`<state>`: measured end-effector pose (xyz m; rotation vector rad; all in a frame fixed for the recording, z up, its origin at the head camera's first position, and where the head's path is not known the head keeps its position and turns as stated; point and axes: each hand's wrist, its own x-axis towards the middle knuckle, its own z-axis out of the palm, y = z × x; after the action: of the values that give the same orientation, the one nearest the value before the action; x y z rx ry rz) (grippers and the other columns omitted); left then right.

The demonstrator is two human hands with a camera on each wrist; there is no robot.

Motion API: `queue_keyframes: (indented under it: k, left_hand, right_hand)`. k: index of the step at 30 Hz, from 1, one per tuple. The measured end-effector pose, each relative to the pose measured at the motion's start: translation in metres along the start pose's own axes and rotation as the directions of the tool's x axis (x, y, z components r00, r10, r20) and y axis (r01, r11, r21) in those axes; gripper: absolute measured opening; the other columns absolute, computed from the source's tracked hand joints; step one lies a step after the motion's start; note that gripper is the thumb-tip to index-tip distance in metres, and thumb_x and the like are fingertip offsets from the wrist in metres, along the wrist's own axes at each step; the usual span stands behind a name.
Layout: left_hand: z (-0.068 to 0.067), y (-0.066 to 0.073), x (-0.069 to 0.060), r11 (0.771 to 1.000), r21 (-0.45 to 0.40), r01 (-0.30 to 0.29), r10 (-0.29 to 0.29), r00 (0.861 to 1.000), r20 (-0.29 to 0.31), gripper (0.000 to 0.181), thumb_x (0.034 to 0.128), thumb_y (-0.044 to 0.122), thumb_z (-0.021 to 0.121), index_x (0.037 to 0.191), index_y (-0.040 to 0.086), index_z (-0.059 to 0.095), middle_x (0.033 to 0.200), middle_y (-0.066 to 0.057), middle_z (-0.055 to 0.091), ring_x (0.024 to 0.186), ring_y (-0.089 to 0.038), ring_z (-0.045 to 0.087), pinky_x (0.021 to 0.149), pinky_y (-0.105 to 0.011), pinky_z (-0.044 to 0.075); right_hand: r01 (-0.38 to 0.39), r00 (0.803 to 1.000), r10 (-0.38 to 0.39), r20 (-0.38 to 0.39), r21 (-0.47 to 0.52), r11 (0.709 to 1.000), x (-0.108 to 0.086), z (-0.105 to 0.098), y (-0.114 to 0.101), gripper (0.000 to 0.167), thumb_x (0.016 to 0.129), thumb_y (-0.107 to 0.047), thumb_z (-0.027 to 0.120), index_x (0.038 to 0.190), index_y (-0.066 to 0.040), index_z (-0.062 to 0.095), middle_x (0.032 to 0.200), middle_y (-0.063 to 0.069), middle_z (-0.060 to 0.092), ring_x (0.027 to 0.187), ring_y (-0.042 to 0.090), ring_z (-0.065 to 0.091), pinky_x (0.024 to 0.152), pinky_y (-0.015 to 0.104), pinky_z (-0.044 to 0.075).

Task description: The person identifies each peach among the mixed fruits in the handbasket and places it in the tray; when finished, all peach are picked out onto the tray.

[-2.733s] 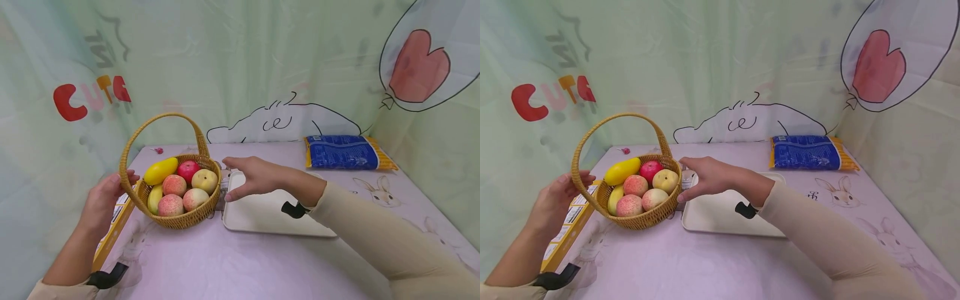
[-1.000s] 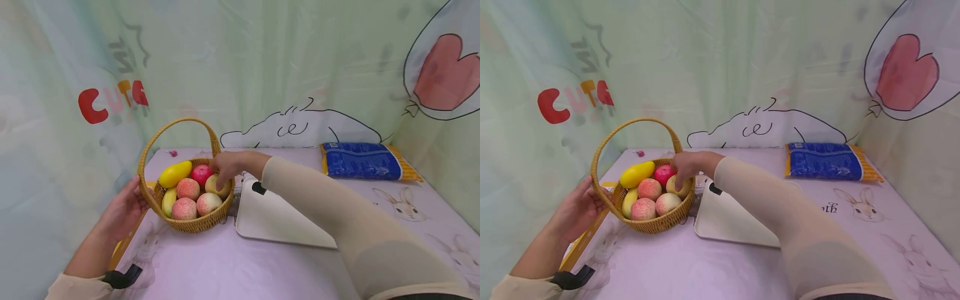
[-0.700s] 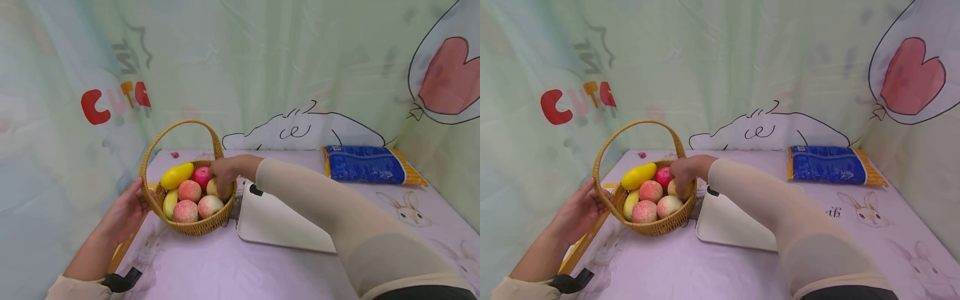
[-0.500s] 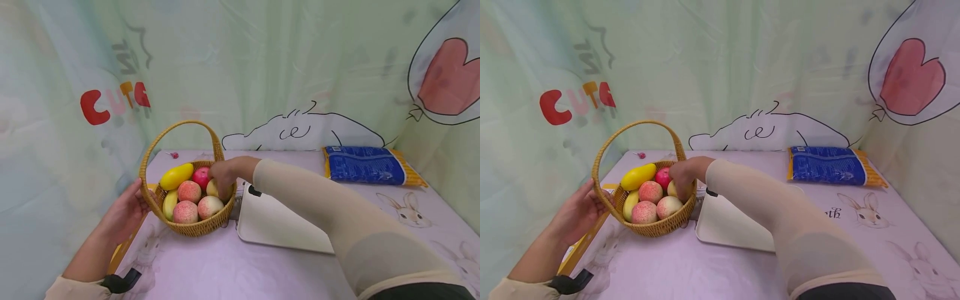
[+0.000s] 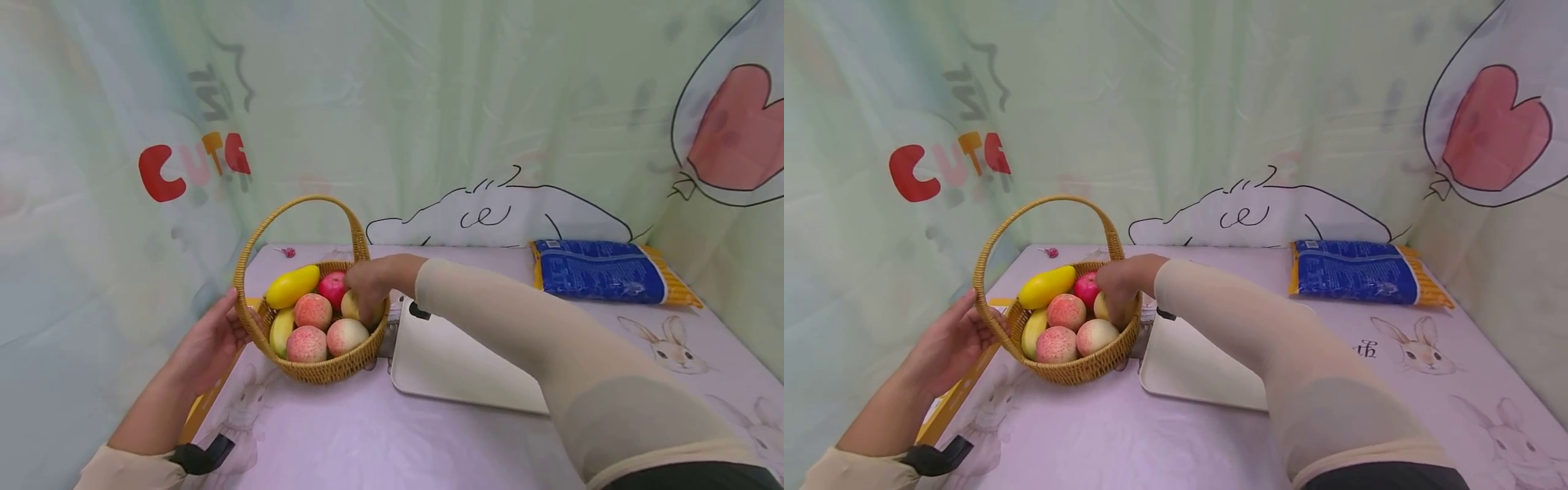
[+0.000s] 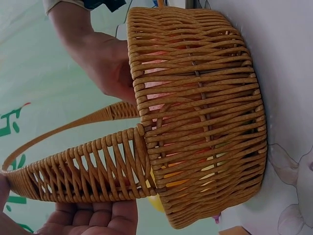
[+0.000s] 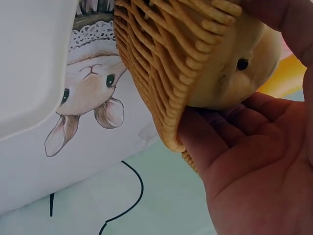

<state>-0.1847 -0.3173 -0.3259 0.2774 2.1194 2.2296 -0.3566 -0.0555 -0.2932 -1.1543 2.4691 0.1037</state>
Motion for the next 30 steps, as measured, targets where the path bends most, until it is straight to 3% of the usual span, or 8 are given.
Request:
queue_keyframes:
  k: [5,11,17,23,30]
  left_hand:
    - [0.002,0.001,0.001,1.000,0.019,0.017,-0.016,1.000,-0.014,0.038,0.1131,0.045,0.031,0.110,0.016,0.056,0.099,0.004,0.065,0.096,-0.014,0.058,0.091,-0.025,0.048]
    - [0.002,0.004,0.001,0.999,0.026,0.033,-0.033,0.999,-0.025,0.038,0.1125,0.047,0.032,0.109,0.018,0.056,0.099,0.005,0.065,0.097,-0.014,0.058,0.091,-0.025,0.048]
    - [0.004,0.005,0.002,0.999,0.026,0.035,-0.034,0.999,-0.016,0.037,0.1127,0.046,0.032,0.111,0.018,0.055,0.100,0.004,0.065,0.096,-0.014,0.057,0.090,-0.025,0.047]
    - [0.004,0.004,0.001,0.999,0.016,0.046,-0.046,0.999,-0.010,0.041,0.1125,0.047,0.032,0.105,0.019,0.061,0.099,0.004,0.065,0.096,-0.013,0.059,0.091,-0.025,0.048]
    - [0.002,0.003,-0.001,0.999,0.023,0.046,-0.045,0.999,-0.024,0.038,0.1125,0.047,0.032,0.111,0.017,0.056,0.101,0.004,0.065,0.097,-0.014,0.057,0.091,-0.025,0.048]
  right_hand:
    - [-0.020,0.999,0.021,-0.032,0.035,0.999,-0.009,-0.006,0.001,0.045,0.076,-0.027,0.085,0.114,-0.015,0.063,0.103,0.003,0.064,0.097,0.020,0.059,0.080,0.031,0.054]
    - [-0.027,0.998,0.032,-0.055,0.089,0.996,-0.017,-0.014,0.002,0.052,0.077,-0.029,0.088,0.121,-0.014,0.064,0.109,0.002,0.065,0.103,0.021,0.060,0.088,0.031,0.054]
    - [0.020,0.995,-0.014,-0.095,0.063,0.998,-0.026,-0.020,0.005,0.056,0.079,-0.033,0.086,0.126,-0.012,0.064,0.114,0.001,0.065,0.107,0.021,0.057,0.092,0.032,0.051]
    - [0.051,0.992,-0.033,-0.125,0.138,0.989,-0.038,-0.026,0.011,0.056,0.079,-0.033,0.084,0.127,-0.012,0.065,0.114,0.002,0.066,0.108,0.022,0.058,0.091,0.033,0.053]
    - [0.090,0.982,-0.054,-0.180,0.201,0.975,-0.050,-0.029,0.021,0.052,0.080,-0.032,0.085,0.125,-0.013,0.067,0.113,0.002,0.067,0.106,0.021,0.059,0.090,0.033,0.052]
